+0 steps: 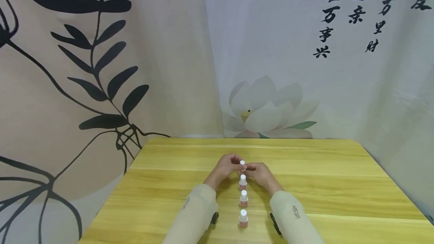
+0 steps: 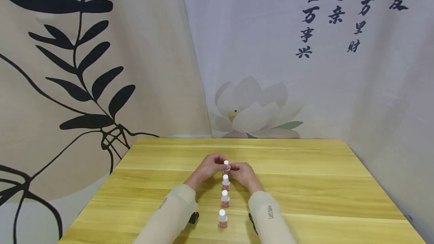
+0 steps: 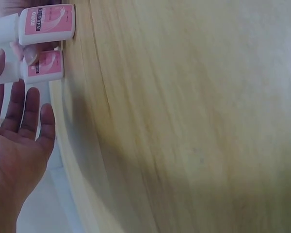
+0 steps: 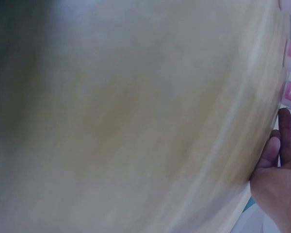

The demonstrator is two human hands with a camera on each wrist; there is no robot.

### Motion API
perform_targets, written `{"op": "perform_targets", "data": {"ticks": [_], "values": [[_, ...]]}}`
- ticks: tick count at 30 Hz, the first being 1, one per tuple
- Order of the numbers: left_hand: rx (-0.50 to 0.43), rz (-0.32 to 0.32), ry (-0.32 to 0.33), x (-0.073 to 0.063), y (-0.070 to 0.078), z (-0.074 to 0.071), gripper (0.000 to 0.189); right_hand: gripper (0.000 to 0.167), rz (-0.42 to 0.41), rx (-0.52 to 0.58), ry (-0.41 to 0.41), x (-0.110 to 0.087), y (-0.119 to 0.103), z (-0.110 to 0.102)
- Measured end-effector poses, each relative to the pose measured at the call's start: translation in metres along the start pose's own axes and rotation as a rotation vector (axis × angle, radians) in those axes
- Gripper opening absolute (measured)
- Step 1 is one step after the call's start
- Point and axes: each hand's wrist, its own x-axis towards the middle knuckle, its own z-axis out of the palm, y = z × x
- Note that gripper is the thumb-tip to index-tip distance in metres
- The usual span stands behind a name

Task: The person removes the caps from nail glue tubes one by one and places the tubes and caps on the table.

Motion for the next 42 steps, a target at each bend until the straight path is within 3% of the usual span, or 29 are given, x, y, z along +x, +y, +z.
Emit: {"op": "perform_targets", "data": {"ticks": [10, 21, 35, 42], "values": [[-0.003, 0.008, -0.02, -0.0019, 0.0002, -0.0053, 0.028, 0.016, 0.017, 0.0, -0.013, -0.0001, -0.001, 0.0001], [0.02, 0.012, -0.015, 0.0003, -0.0018, -0.0054, 0.016, 0.014, 0.024, 0.027, -0.017, 0.0015, 0.0018, 0.0011], [0.004, 0.013, -0.027, 0.0014, 0.0017, -0.0036, 0.025, 0.016, 0.021, 0.034, -0.024, -0.0001, 0.0019, -0.0002], [0.016, 0.02, -0.034, 0.0002, 0.0045, -0.0042, 0.018, 0.016, 0.02, 0.02, -0.018, -0.0002, 0.0017, -0.0004]]}}
